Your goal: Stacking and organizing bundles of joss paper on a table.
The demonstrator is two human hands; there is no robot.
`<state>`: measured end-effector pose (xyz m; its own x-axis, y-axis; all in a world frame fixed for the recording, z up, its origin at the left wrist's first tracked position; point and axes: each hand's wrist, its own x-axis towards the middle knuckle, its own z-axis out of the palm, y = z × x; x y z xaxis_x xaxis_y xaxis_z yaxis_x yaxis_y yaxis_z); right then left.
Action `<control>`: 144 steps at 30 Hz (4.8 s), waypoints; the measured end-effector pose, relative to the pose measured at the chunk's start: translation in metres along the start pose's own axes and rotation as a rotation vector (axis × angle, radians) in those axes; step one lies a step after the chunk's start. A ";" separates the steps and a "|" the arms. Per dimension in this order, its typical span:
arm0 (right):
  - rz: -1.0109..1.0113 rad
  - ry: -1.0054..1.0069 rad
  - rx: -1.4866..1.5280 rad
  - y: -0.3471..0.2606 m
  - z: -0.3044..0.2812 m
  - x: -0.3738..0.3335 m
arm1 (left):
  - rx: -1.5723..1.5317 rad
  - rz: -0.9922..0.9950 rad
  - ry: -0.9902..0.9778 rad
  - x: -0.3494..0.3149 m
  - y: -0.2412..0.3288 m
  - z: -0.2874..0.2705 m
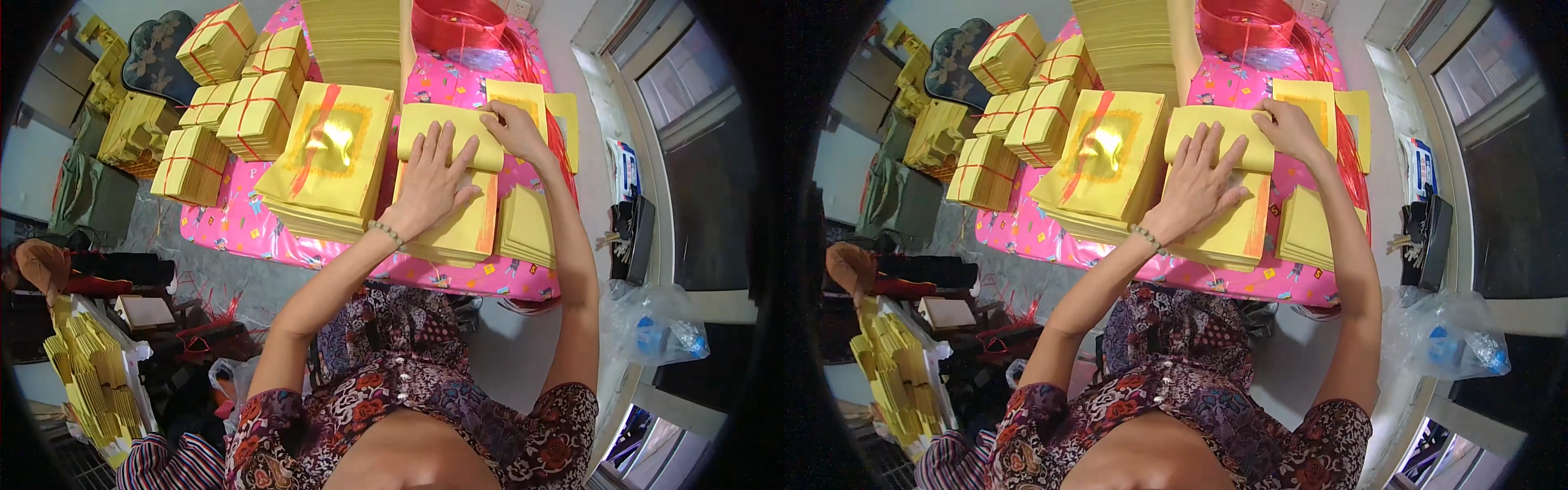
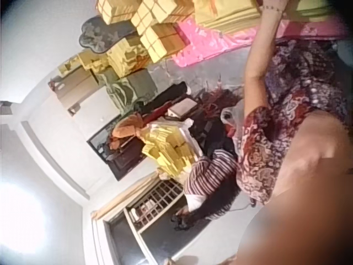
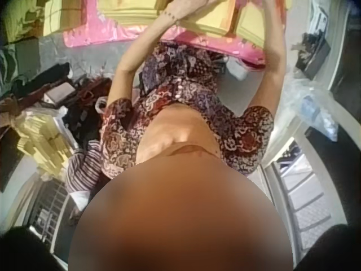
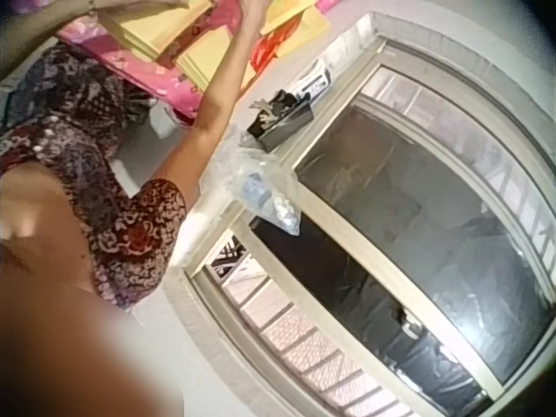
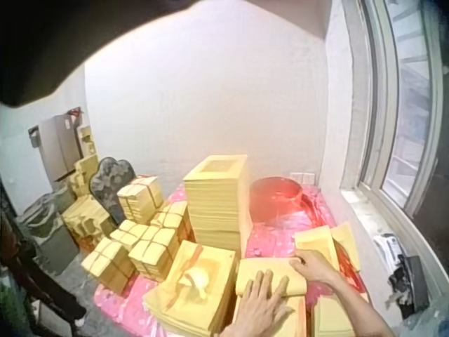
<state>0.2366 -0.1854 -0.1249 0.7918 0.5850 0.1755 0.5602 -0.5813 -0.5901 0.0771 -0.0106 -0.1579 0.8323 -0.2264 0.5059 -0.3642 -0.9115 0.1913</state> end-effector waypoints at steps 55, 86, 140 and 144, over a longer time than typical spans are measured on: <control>-0.055 -0.450 -0.069 -0.015 0.008 0.085 | -0.056 -0.002 -0.156 0.008 -0.011 0.008; -0.148 -0.128 -0.325 -0.049 0.032 -0.124 | -0.071 0.001 -0.195 0.004 -0.016 0.013; -0.128 0.652 -0.211 -0.003 0.010 -0.120 | -1.420 -0.788 0.253 0.045 0.007 -0.022; 0.244 0.546 0.684 0.012 -0.009 -0.165 | -1.413 -0.654 0.091 0.045 0.050 -0.009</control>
<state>0.1148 -0.2941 -0.1534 0.9723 0.0390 0.2306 0.2333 -0.0893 -0.9683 0.0924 -0.0629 -0.1180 0.9891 0.1347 0.0595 -0.0888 0.2229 0.9708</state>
